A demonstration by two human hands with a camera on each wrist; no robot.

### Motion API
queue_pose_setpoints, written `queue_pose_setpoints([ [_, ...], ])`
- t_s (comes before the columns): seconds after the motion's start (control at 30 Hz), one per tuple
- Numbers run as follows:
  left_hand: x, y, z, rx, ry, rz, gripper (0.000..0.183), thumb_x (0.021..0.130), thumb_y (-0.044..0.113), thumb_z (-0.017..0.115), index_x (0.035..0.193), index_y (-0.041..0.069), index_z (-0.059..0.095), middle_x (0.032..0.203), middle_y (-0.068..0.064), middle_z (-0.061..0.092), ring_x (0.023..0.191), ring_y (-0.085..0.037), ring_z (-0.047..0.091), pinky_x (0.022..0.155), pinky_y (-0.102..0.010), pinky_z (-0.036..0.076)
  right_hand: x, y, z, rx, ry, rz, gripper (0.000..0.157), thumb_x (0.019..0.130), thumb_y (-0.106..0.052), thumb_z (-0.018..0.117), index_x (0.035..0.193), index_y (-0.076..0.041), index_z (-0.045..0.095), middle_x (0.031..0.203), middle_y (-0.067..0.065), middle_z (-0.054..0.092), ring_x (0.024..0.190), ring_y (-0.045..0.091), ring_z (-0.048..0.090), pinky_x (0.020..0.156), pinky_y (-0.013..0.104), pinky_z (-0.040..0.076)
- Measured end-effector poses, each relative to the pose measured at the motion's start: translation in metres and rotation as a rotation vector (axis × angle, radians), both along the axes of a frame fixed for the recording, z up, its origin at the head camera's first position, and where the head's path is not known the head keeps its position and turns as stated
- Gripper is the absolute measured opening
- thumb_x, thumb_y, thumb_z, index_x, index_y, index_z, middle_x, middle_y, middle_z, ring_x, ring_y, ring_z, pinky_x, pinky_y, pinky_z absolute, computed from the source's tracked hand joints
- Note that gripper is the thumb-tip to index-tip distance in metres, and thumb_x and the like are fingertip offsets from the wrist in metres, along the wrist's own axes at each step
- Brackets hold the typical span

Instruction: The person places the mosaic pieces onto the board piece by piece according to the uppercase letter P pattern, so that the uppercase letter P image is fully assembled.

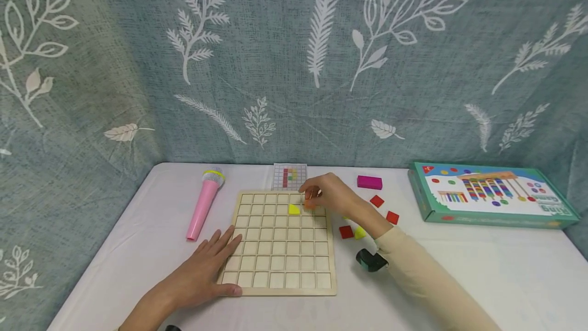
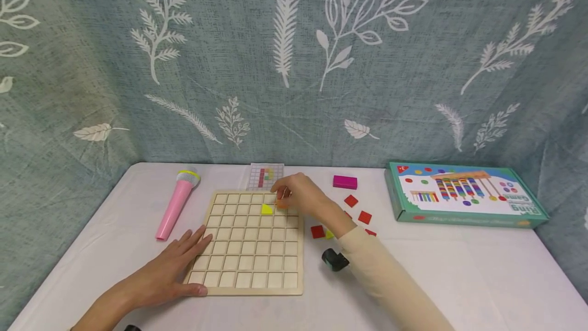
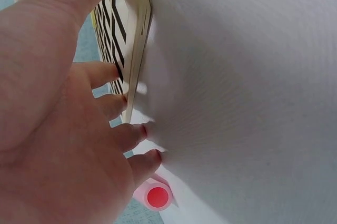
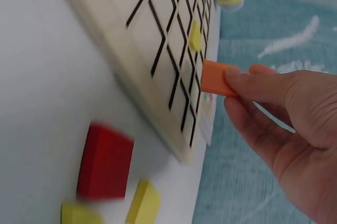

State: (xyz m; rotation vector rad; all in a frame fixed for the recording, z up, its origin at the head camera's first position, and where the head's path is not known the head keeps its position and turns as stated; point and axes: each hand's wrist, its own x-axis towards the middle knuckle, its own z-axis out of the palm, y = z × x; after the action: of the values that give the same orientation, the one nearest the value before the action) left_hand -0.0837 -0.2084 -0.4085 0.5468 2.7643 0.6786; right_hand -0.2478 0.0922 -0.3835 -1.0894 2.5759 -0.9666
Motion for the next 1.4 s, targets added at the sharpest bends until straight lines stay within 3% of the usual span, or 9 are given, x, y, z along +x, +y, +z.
queue_pose_setpoints([
  [0.57,-0.001,0.0,-0.001,0.012,-0.013,0.009,0.106,0.074,0.062,0.072,0.151,0.001,0.032,0.16,-0.021,0.019,0.144,-0.05,0.015,0.113,-0.065,0.017,-0.001,-0.044,-0.012,-0.117,-0.015,0.073,0.025,0.085,-0.003,0.075,0.109,0.002,0.071,0.088,0.004,0.071,0.082,0.014,0.066,0.071,0.019,0.053],
  [1.4,0.0,-0.001,-0.003,0.018,0.016,0.009,0.104,0.074,0.06,0.073,0.151,0.002,0.033,0.16,-0.021,0.021,0.144,-0.05,0.016,0.113,-0.064,0.018,0.003,-0.056,-0.022,-0.02,-0.007,0.039,0.02,0.089,0.0,0.069,0.108,-0.001,0.071,0.096,0.007,0.071,0.087,0.017,0.067,0.075,0.02,0.053],
])
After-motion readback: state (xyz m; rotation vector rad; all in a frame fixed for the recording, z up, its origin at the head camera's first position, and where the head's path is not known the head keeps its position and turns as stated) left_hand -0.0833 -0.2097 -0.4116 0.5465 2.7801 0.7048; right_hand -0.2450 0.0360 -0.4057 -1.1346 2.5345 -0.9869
